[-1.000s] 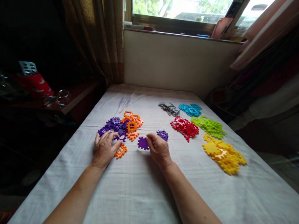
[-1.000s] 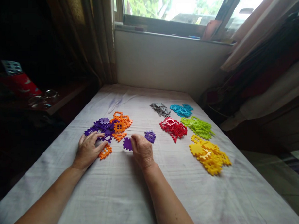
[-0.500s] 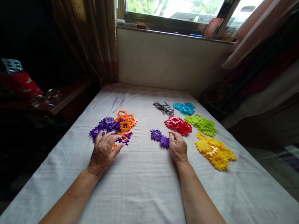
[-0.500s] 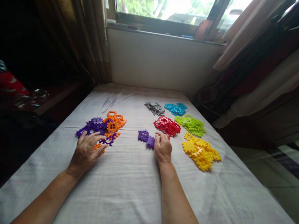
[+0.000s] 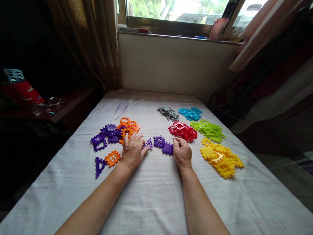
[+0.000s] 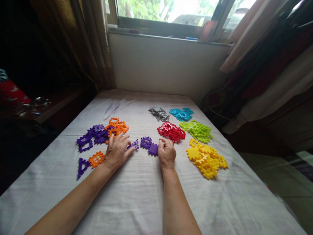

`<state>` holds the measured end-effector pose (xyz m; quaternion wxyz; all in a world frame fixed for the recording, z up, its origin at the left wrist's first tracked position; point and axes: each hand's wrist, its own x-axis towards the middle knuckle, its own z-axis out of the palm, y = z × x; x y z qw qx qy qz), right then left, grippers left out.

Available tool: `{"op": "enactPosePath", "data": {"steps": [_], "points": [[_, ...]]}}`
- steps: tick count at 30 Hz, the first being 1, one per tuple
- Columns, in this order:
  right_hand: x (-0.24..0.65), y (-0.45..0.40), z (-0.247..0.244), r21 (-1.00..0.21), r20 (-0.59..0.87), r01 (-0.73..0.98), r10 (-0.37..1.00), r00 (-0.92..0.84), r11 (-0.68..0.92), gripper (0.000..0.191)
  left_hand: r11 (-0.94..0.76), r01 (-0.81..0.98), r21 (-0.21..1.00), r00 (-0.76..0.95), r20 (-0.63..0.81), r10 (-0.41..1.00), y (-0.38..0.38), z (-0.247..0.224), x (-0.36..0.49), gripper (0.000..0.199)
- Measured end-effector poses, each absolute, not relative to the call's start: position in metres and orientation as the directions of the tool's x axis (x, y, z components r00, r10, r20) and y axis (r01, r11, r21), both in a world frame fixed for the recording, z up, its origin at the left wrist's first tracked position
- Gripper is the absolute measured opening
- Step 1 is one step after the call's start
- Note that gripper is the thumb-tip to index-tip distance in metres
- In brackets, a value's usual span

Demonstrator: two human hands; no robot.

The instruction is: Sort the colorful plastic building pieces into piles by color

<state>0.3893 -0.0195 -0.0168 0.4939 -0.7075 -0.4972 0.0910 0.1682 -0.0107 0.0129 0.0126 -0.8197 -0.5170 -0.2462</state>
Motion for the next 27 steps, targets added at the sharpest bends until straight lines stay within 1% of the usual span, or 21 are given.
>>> {"op": "enactPosePath", "data": {"steps": [3, 5, 7, 9, 11, 14, 16, 20, 25, 27], "points": [[0.390, -0.017, -0.015, -0.797, 0.353, 0.603, 0.790, 0.501, -0.027, 0.042, -0.491, 0.829, 0.268, 0.362, 0.411, 0.836, -0.015, 0.011, 0.171, 0.020], [0.390, -0.015, -0.014, -0.805, 0.340, 0.592, 0.788, 0.512, -0.038, 0.042, -0.501, 0.824, 0.263, 0.368, 0.424, 0.827, -0.020, 0.013, 0.159, 0.021], [0.390, -0.015, -0.014, -0.808, 0.329, 0.587, 0.788, 0.521, -0.051, 0.042, -0.478, 0.846, 0.238, 0.344, 0.441, 0.829, -0.024, 0.018, 0.137, 0.022], [0.389, -0.015, -0.013, -0.805, 0.324, 0.591, 0.789, 0.522, -0.060, 0.042, -0.414, 0.887, 0.206, 0.293, 0.443, 0.847, -0.029, 0.021, 0.106, 0.025], [0.389, -0.015, -0.012, -0.799, 0.323, 0.597, 0.790, 0.521, -0.067, 0.042, -0.316, 0.934, 0.168, 0.219, 0.430, 0.876, -0.034, 0.019, 0.073, 0.035], [0.388, -0.016, -0.013, -0.790, 0.332, 0.610, 0.789, 0.517, -0.067, 0.041, -0.201, 0.966, 0.161, 0.125, 0.390, 0.912, -0.040, 0.007, 0.037, 0.049], [0.389, -0.017, -0.014, -0.780, 0.349, 0.624, 0.789, 0.505, -0.054, 0.041, -0.176, 0.970, 0.167, 0.097, 0.397, 0.913, -0.040, -0.003, 0.030, 0.053], [0.390, -0.017, -0.016, -0.760, 0.370, 0.648, 0.793, 0.485, -0.041, 0.041, -0.178, 0.965, 0.192, 0.081, 0.427, 0.901, -0.027, -0.008, 0.047, 0.053], [0.391, -0.016, -0.017, -0.766, 0.367, 0.641, 0.791, 0.489, -0.041, 0.045, -0.164, 0.944, 0.288, 0.021, 0.442, 0.897, -0.013, 0.005, 0.053, 0.044], [0.392, -0.015, -0.018, -0.768, 0.373, 0.640, 0.786, 0.493, -0.037, 0.046, -0.176, 0.947, 0.269, 0.040, 0.445, 0.895, -0.020, 0.008, 0.038, 0.041]]}}
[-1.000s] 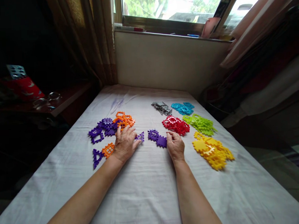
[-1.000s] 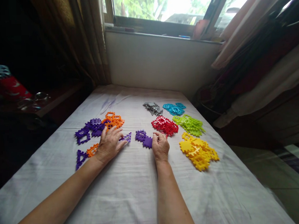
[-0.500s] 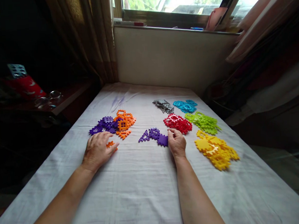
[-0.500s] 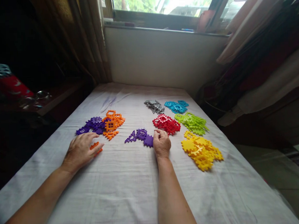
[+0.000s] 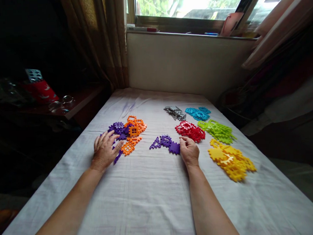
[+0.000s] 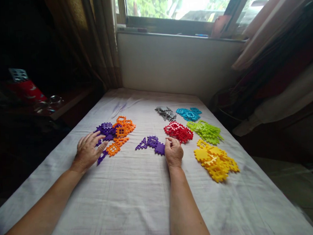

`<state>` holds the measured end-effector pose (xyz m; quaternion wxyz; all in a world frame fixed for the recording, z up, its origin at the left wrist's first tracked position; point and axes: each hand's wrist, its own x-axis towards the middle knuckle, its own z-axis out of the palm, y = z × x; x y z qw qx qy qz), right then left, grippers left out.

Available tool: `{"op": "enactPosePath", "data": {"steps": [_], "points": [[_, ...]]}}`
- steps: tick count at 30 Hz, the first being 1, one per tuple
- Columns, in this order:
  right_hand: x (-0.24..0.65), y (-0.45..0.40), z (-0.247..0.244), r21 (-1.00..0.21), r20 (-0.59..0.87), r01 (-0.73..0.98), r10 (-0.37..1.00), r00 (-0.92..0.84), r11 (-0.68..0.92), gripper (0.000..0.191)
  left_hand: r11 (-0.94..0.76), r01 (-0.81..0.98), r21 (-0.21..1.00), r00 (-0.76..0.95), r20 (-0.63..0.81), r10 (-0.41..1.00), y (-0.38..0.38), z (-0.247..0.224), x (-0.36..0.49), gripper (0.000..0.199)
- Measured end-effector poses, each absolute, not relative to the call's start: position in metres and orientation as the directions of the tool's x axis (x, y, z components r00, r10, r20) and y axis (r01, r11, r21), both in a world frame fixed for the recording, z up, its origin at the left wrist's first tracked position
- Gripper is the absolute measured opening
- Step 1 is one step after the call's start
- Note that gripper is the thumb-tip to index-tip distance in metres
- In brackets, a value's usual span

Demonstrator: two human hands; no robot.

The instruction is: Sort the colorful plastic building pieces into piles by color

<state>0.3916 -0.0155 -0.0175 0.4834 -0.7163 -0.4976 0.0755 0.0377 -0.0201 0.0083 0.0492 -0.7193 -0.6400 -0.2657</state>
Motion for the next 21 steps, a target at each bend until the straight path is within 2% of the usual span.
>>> {"op": "enactPosePath", "data": {"steps": [5, 8, 11, 15, 21], "points": [[0.392, -0.014, -0.018, -0.775, 0.370, 0.631, 0.777, 0.509, -0.045, 0.045, -0.269, 0.949, 0.163, 0.210, 0.309, 0.928, -0.047, 0.007, -0.004, 0.053], [0.392, -0.016, -0.017, -0.787, 0.359, 0.615, 0.779, 0.514, -0.043, 0.044, -0.261, 0.955, 0.139, 0.220, 0.254, 0.942, -0.051, 0.007, -0.008, 0.054], [0.391, -0.017, -0.017, -0.796, 0.365, 0.605, 0.780, 0.508, -0.022, 0.042, -0.254, 0.956, 0.143, 0.212, 0.257, 0.943, -0.049, 0.012, 0.001, 0.053], [0.392, -0.016, -0.017, -0.798, 0.372, 0.603, 0.778, 0.506, -0.011, 0.041, -0.222, 0.948, 0.228, 0.146, 0.308, 0.940, -0.050, 0.018, 0.013, 0.058], [0.391, -0.014, -0.016, -0.809, 0.357, 0.587, 0.770, 0.528, -0.028, 0.042, -0.144, 0.873, 0.466, -0.013, 0.318, 0.948, -0.050, 0.028, 0.028, 0.050]]}}
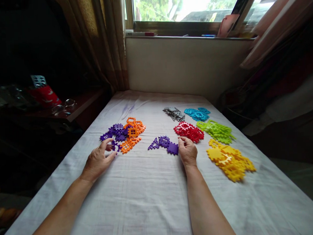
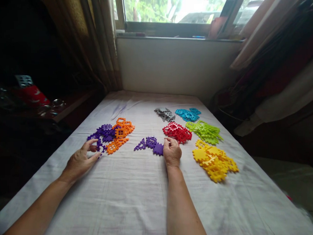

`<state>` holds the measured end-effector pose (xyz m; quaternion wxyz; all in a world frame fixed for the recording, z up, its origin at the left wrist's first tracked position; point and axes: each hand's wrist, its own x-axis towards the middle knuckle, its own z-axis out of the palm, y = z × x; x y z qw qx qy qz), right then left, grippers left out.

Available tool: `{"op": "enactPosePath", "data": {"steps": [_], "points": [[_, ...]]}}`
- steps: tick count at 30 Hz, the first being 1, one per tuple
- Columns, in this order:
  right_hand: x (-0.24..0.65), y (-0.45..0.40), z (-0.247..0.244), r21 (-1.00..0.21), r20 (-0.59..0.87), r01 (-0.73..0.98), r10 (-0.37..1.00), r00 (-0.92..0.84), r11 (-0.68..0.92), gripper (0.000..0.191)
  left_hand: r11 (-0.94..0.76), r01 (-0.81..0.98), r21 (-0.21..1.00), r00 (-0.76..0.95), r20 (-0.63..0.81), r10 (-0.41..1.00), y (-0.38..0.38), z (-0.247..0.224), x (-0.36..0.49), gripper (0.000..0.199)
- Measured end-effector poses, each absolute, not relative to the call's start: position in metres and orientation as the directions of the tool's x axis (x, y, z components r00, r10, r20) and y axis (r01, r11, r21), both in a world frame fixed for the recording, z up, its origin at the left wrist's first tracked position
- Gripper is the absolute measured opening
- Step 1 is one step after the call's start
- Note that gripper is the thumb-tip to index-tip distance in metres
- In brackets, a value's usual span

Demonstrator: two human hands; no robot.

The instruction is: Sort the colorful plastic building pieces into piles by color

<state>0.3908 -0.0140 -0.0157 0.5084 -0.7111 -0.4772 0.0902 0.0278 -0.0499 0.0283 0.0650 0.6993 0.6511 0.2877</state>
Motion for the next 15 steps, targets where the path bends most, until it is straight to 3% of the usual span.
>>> {"op": "enactPosePath", "data": {"steps": [3, 5, 9, 15], "points": [[0.390, -0.014, -0.014, -0.816, 0.339, 0.576, 0.775, 0.533, -0.039, 0.041, -0.194, 0.825, 0.530, -0.016, 0.365, 0.931, -0.042, 0.035, 0.055, 0.051], [0.389, -0.015, -0.012, -0.819, 0.326, 0.571, 0.779, 0.535, -0.050, 0.041, -0.287, 0.789, 0.544, 0.073, 0.381, 0.922, -0.037, 0.036, 0.084, 0.048], [0.389, -0.015, -0.011, -0.826, 0.313, 0.561, 0.779, 0.543, -0.058, 0.042, -0.518, 0.699, 0.494, 0.329, 0.421, 0.845, -0.027, 0.028, 0.152, 0.048], [0.388, -0.014, -0.010, -0.836, 0.321, 0.547, 0.771, 0.550, -0.043, 0.043, -0.550, 0.730, 0.405, 0.399, 0.401, 0.825, -0.020, 0.006, 0.196, 0.051]]}}
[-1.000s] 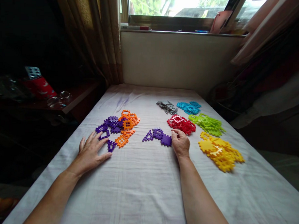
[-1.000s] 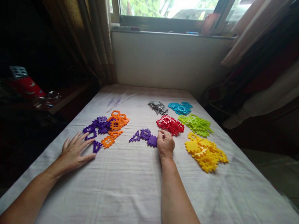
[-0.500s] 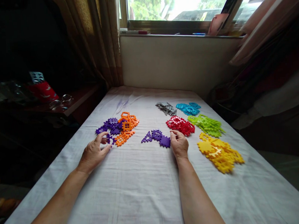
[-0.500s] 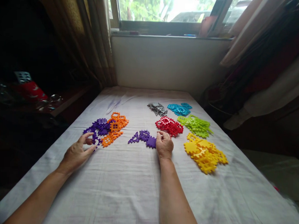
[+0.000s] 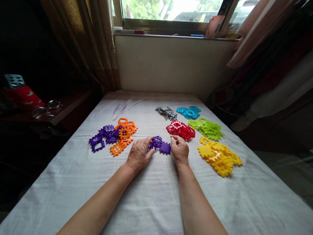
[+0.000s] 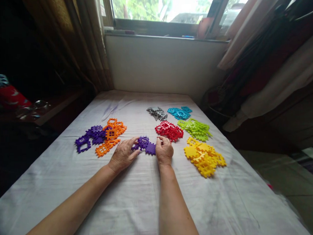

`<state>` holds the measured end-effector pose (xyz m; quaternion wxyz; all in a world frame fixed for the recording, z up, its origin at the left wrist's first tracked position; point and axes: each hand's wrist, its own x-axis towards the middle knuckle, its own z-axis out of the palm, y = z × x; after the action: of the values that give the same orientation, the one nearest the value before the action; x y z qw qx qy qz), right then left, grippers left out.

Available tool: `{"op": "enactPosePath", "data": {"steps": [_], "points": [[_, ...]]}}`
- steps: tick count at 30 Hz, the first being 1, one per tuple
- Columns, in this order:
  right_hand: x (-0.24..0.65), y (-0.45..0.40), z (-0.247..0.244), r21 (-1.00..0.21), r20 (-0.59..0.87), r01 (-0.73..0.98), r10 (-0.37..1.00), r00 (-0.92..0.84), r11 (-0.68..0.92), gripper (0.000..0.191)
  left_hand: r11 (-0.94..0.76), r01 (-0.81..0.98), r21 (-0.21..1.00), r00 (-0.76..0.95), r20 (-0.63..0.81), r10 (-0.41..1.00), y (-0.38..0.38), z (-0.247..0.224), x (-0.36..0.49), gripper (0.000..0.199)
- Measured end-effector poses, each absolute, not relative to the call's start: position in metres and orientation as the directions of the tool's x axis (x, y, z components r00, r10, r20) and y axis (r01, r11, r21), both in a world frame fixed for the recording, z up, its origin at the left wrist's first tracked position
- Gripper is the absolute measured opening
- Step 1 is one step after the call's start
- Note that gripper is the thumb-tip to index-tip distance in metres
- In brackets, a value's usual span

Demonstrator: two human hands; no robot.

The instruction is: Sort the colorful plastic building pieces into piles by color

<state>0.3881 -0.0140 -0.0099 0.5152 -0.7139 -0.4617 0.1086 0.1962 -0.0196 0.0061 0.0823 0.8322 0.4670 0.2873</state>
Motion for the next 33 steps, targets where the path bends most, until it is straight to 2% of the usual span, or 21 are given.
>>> {"op": "enactPosePath", "data": {"steps": [5, 7, 9, 11, 15, 20, 23, 26, 30, 33], "points": [[0.389, -0.012, -0.011, -0.831, 0.329, 0.554, 0.768, 0.550, -0.041, 0.042, -0.556, 0.769, 0.317, 0.376, 0.478, 0.793, -0.014, 0.000, 0.171, 0.044], [0.389, -0.012, -0.011, -0.827, 0.328, 0.560, 0.774, 0.542, -0.042, 0.041, -0.459, 0.850, 0.261, 0.290, 0.495, 0.819, -0.006, 0.004, 0.154, 0.042], [0.389, -0.012, -0.011, -0.826, 0.320, 0.561, 0.781, 0.536, -0.047, 0.039, -0.308, 0.930, 0.203, 0.174, 0.494, 0.852, 0.004, 0.008, 0.138, 0.047], [0.388, -0.012, -0.010, -0.828, 0.310, 0.558, 0.783, 0.540, -0.056, 0.038, -0.223, 0.963, 0.153, 0.131, 0.458, 0.879, 0.011, 0.010, 0.125, 0.053], [0.388, -0.012, -0.011, -0.828, 0.315, 0.558, 0.779, 0.542, -0.053, 0.037, -0.296, 0.952, 0.078, 0.241, 0.406, 0.882, 0.005, 0.009, 0.110, 0.045], [0.388, -0.012, -0.013, -0.823, 0.318, 0.566, 0.779, 0.540, -0.056, 0.039, -0.431, 0.899, 0.073, 0.356, 0.449, 0.819, -0.019, 0.010, 0.094, 0.031], [0.388, -0.012, -0.013, -0.822, 0.321, 0.568, 0.782, 0.534, -0.051, 0.038, -0.423, 0.903, 0.075, 0.341, 0.473, 0.812, -0.024, 0.019, 0.083, 0.030], [0.388, -0.012, -0.013, -0.823, 0.329, 0.567, 0.779, 0.534, -0.041, 0.039, -0.320, 0.945, 0.071, 0.250, 0.474, 0.844, -0.020, 0.027, 0.073, 0.037], [0.388, -0.012, -0.013, -0.822, 0.321, 0.567, 0.783, 0.532, -0.049, 0.039, -0.136, 0.988, 0.074, 0.087, 0.461, 0.883, -0.003, 0.029, 0.072, 0.027], [0.389, -0.011, -0.013, -0.822, 0.316, 0.567, 0.785, 0.532, -0.053, 0.038, -0.046, 0.993, 0.109, 0.001, 0.380, 0.925, 0.011, 0.026, 0.081, 0.044]]}}
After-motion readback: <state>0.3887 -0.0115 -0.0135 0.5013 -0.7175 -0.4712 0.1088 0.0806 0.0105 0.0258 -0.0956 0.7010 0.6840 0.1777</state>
